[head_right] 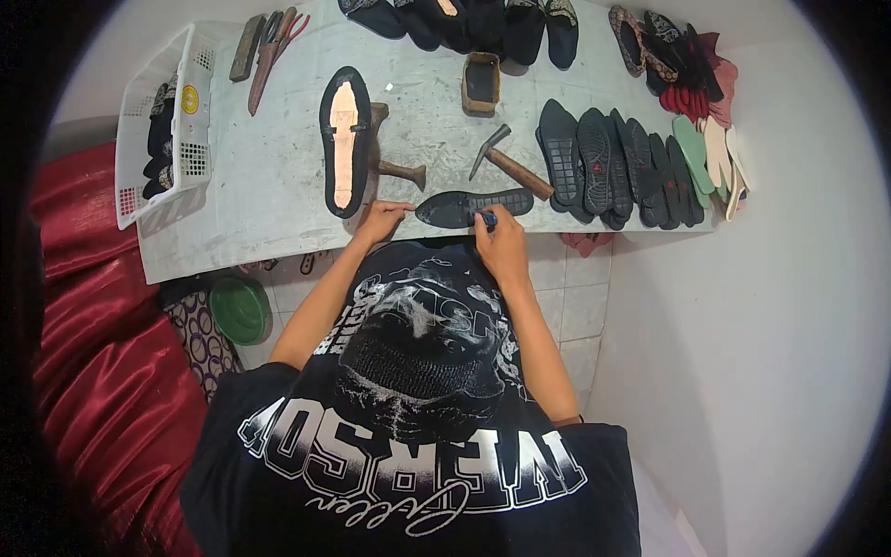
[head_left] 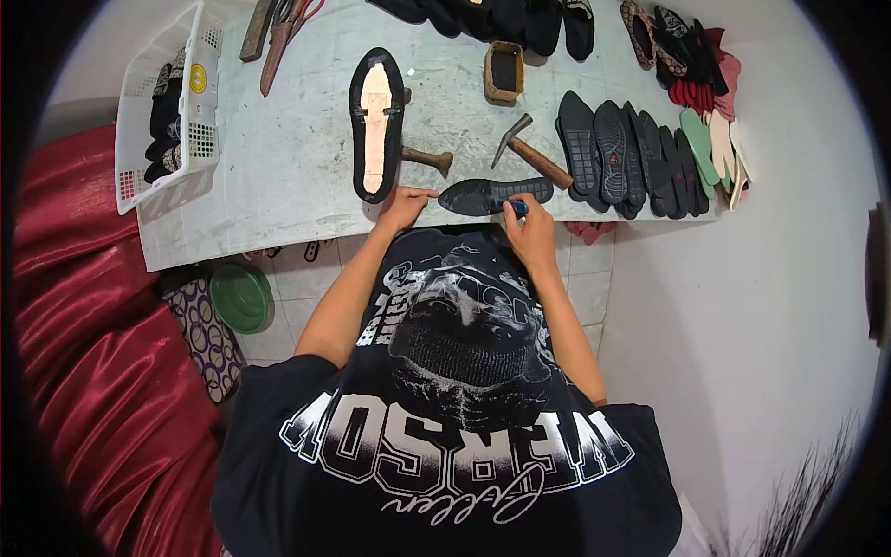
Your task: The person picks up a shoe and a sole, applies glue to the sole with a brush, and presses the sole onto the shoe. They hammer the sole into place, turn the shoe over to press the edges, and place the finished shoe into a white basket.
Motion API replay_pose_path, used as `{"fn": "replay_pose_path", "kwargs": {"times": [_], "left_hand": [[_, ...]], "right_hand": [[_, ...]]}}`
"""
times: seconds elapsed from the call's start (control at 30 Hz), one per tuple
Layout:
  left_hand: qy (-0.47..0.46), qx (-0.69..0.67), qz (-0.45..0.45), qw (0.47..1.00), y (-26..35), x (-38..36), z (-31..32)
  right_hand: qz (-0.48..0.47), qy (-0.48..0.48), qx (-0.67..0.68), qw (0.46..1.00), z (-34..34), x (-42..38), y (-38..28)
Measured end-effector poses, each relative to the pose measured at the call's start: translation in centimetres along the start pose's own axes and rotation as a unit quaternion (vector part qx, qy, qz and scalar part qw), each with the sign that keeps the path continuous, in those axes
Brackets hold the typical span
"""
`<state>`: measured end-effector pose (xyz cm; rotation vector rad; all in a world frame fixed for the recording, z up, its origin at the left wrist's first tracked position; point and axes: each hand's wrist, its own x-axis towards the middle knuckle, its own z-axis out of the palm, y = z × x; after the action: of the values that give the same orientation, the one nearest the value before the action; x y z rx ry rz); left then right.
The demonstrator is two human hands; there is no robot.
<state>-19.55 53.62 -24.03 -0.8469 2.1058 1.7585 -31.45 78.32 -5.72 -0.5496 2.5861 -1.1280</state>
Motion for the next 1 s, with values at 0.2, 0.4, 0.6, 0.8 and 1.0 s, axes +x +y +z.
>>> {"fn": "replay_pose_path", "kwargs": {"times": [0.2, 0.4, 0.6, 0.8, 1.0], "left_hand": [[-0.003, -0.022, 0.01, 1.0, 0.7, -0.3, 0.0], [0.01, 0.006, 0.012, 1.0, 0.8, -0.4, -0.1], [0.013, 0.028, -0.007, 1.0, 1.1, -0.6, -0.2], [0.01, 0.028, 0.011, 0.999, 0.7, -0.3, -0.2], [0.005, 0.029, -0.004, 1.0, 0.1, 0.1, -0.2]], "right_hand": [[0.037, -0.024, -0.034, 0.998, -0.6, 0.0, 0.0], [-0.006, -0.004, 0.02, 1.0, 0.3, 0.8, -0.2], [-0.05, 0.042, -0.126, 0.99, -0.7, 1.2, 1.0], [-0.064, 0.006, 0.016, 0.998, -0.1, 0.8, 0.8], [-0.038, -0.055, -0.095, 0.993, -0.6, 0.7, 0.6]]}}
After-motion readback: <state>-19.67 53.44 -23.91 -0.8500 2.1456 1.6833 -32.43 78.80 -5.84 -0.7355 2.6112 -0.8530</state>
